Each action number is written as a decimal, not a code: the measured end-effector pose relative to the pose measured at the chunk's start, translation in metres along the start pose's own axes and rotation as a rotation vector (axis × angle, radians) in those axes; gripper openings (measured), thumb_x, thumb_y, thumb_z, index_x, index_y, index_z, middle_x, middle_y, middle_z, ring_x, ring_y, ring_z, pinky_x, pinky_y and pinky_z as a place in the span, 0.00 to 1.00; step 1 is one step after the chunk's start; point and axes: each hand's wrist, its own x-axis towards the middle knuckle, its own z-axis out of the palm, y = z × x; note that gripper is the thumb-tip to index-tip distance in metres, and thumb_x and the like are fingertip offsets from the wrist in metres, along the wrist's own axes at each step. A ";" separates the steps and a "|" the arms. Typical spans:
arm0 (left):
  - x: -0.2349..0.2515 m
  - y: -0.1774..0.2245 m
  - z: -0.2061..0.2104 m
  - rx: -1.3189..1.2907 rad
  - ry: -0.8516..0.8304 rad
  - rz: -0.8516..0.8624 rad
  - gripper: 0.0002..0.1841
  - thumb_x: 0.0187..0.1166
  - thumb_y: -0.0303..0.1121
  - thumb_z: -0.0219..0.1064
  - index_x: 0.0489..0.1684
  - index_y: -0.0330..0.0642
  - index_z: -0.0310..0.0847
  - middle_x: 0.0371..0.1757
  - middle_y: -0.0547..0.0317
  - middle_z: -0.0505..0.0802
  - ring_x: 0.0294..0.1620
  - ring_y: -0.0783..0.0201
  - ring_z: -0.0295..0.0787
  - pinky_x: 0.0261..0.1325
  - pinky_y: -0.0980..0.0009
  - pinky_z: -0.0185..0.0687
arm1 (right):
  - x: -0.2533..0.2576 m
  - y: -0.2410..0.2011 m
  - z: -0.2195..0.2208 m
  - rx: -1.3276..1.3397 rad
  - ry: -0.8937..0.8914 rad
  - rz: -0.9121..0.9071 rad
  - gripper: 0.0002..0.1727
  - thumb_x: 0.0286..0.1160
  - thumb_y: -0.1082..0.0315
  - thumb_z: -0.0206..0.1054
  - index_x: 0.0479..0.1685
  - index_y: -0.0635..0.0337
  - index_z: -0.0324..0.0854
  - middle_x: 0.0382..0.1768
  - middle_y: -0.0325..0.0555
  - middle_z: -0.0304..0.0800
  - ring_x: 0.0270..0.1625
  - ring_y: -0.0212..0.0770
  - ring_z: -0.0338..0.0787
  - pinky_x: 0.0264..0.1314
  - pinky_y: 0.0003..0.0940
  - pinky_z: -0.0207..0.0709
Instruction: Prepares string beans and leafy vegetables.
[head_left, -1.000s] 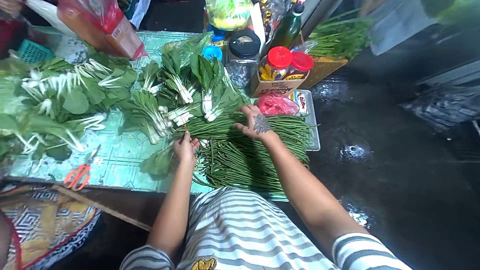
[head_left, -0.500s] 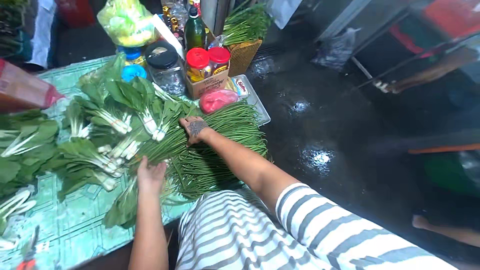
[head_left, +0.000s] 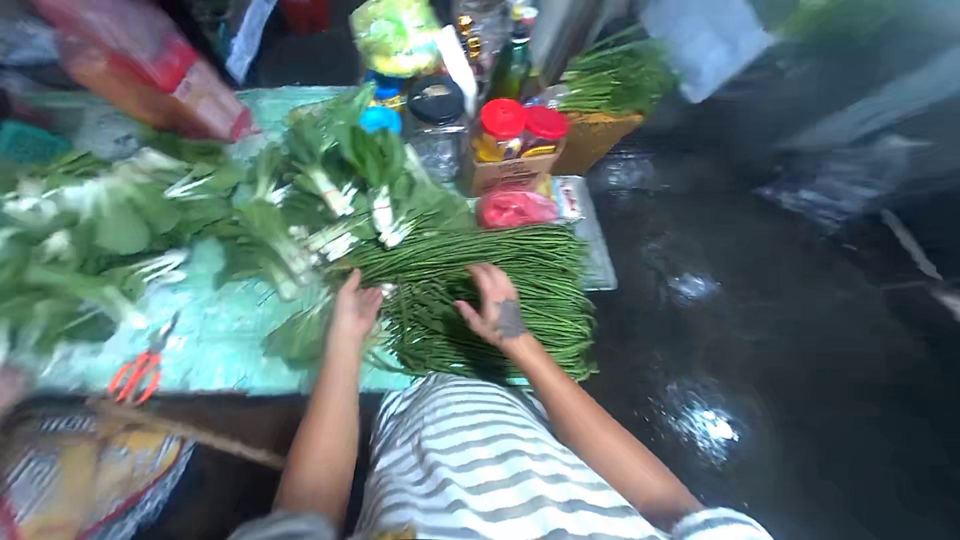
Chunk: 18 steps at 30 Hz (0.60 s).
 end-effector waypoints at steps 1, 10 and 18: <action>-0.006 -0.004 -0.002 0.034 0.005 0.029 0.39 0.84 0.55 0.64 0.86 0.36 0.59 0.77 0.36 0.79 0.70 0.47 0.84 0.69 0.56 0.84 | -0.012 0.006 -0.004 0.031 0.011 -0.011 0.37 0.68 0.45 0.73 0.78 0.51 0.78 0.75 0.52 0.82 0.81 0.56 0.77 0.84 0.58 0.70; -0.052 -0.043 -0.061 1.182 0.386 0.687 0.25 0.78 0.42 0.70 0.69 0.38 0.78 0.69 0.39 0.84 0.68 0.45 0.83 0.69 0.45 0.81 | -0.069 0.050 -0.021 0.278 0.070 -0.016 0.32 0.68 0.56 0.75 0.68 0.68 0.79 0.58 0.65 0.85 0.49 0.53 0.89 0.49 0.47 0.87; 0.007 0.020 -0.079 1.795 0.462 0.568 0.44 0.69 0.34 0.75 0.92 0.55 0.58 0.78 0.46 0.82 0.83 0.40 0.71 0.83 0.33 0.57 | -0.052 0.055 -0.021 0.410 -0.130 -0.182 0.29 0.70 0.55 0.74 0.69 0.62 0.80 0.58 0.55 0.85 0.40 0.39 0.88 0.38 0.34 0.86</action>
